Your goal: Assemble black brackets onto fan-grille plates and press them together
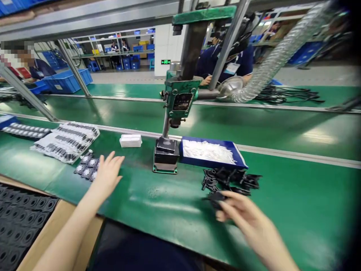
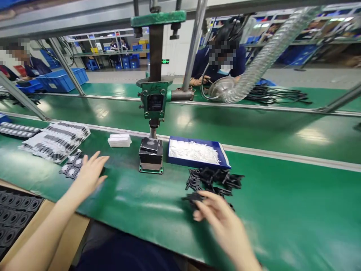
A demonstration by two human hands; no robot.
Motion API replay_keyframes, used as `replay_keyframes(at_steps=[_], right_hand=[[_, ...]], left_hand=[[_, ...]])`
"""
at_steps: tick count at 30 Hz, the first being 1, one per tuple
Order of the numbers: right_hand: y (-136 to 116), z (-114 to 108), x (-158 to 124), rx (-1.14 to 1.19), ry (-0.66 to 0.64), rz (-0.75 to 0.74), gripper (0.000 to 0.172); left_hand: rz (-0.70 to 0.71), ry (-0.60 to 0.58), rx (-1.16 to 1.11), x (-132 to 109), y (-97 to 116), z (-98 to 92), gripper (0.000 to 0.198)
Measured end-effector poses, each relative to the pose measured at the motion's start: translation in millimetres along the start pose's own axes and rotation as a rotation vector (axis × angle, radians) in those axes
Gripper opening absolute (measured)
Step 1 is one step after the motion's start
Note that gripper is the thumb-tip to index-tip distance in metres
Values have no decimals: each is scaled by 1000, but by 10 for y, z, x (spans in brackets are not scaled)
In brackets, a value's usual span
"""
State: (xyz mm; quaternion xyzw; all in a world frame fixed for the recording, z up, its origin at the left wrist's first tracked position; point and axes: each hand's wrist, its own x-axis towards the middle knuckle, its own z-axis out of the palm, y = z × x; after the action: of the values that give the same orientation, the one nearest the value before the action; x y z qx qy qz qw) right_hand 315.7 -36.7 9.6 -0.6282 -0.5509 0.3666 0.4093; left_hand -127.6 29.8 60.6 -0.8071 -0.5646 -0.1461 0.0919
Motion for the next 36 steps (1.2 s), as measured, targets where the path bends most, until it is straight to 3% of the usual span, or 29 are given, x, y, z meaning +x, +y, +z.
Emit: replay_keyframes(at_steps=[1, 3, 6, 8, 11, 15, 18, 21, 25, 31, 36], right_hand=[[-112, 211, 1, 52, -122, -18, 46], [-233, 542, 21, 42, -227, -89, 39], [-234, 770, 10, -156, -169, -227, 32], [-212, 800, -29, -302, -113, -300, 28], [-223, 803, -66, -422, -99, -347, 27], [-275, 838, -13, -396, -141, -356, 27], [-298, 853, 62, -308, -187, -327, 20], [-294, 808, 144, -260, -231, -291, 16], [-287, 690, 260, -231, -374, -308, 13], [-594, 695, 255, -200, -154, -434, 17], [-859, 887, 121, -103, -267, -594, 16]], left_hand=[[22, -39, 46, 24, -188, -3, 41], [63, -97, 66, 71, -460, 12, 29], [114, -179, -28, 109, -523, 47, 35], [115, -197, -151, 106, -326, 77, 43], [89, -188, -411, 69, 198, 159, 46], [30, -230, -779, -13, 907, 339, 42], [-51, -269, -1011, -81, 1229, 477, 49], [-113, -261, -1174, -142, 1360, 577, 54], [-98, -234, -1243, -189, 1376, 646, 59], [-75, -212, -1207, -203, 1360, 695, 66], [-33, -168, -1193, -196, 1354, 702, 63]])
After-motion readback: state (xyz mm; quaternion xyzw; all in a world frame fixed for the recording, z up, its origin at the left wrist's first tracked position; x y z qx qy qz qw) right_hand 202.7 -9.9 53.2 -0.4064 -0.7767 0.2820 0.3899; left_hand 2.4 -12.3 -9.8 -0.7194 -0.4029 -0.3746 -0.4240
